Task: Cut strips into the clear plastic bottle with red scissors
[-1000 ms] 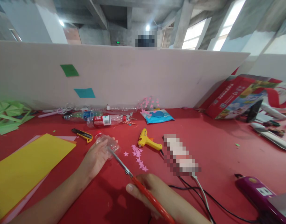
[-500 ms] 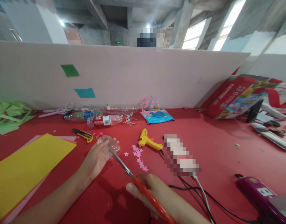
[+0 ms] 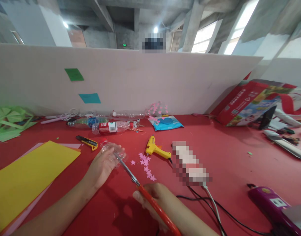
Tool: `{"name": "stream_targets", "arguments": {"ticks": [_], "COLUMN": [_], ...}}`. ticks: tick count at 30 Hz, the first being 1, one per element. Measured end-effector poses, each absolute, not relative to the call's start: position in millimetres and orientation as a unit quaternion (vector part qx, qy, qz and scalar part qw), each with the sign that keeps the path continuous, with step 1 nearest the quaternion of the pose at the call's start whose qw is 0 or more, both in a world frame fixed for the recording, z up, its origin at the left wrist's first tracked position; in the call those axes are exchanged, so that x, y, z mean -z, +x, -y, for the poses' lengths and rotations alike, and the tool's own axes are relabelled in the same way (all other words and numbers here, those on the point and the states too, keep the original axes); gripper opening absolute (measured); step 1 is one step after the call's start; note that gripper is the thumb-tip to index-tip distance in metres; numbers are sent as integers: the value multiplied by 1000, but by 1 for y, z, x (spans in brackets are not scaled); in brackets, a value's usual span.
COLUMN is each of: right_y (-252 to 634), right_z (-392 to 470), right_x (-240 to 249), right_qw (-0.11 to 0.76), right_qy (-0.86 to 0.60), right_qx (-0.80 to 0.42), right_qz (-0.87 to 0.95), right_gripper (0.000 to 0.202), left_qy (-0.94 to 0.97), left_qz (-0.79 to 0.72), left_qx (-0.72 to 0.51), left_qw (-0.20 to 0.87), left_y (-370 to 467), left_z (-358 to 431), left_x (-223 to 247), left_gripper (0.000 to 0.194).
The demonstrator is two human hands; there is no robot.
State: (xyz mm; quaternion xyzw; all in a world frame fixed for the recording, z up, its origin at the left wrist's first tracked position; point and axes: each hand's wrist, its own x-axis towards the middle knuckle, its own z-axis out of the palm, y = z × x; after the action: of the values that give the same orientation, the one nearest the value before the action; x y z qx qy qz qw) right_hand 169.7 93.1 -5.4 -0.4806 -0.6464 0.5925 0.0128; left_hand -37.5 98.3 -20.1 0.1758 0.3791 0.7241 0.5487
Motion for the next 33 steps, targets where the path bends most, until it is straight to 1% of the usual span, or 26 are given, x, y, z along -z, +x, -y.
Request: {"name": "stream_targets", "arguments": {"ticks": [5,13,15,18,23,29,33], "right_y": [165,175,174,169,163,166,168], "right_z": [-91,-87,-86,-86,-86,-87,-87], "right_x": [2,15,15,12,9,10,10], "right_qw": [7,66,62,40,47,56,63], "right_qy": [-488,-410,-415,-456,-474,-455,-432], "right_qx": [-594,-627,-626,-613,-606,-642,-639], "right_qz": [639,659,658,644,636,614,633], "right_gripper": [38,52,51,46,41,46,50], "left_qy": [176,232,240,240,240,244,285], "left_qz": [-381,-367,-370,-379,-383,-386,-392], "left_qx": [-730,-728,-725,-725,-726,-724,-714], "left_qw": [539,531,529,523,519,517,505], "left_y": [-40,-35,-33,-32,-35,-35,-32], "left_z": [-100,-96,-96,-95,-96,-95,-94], "left_x": [19,23,24,24,24,25,28], "left_gripper": [22,30,30,29,29,30,31]}}
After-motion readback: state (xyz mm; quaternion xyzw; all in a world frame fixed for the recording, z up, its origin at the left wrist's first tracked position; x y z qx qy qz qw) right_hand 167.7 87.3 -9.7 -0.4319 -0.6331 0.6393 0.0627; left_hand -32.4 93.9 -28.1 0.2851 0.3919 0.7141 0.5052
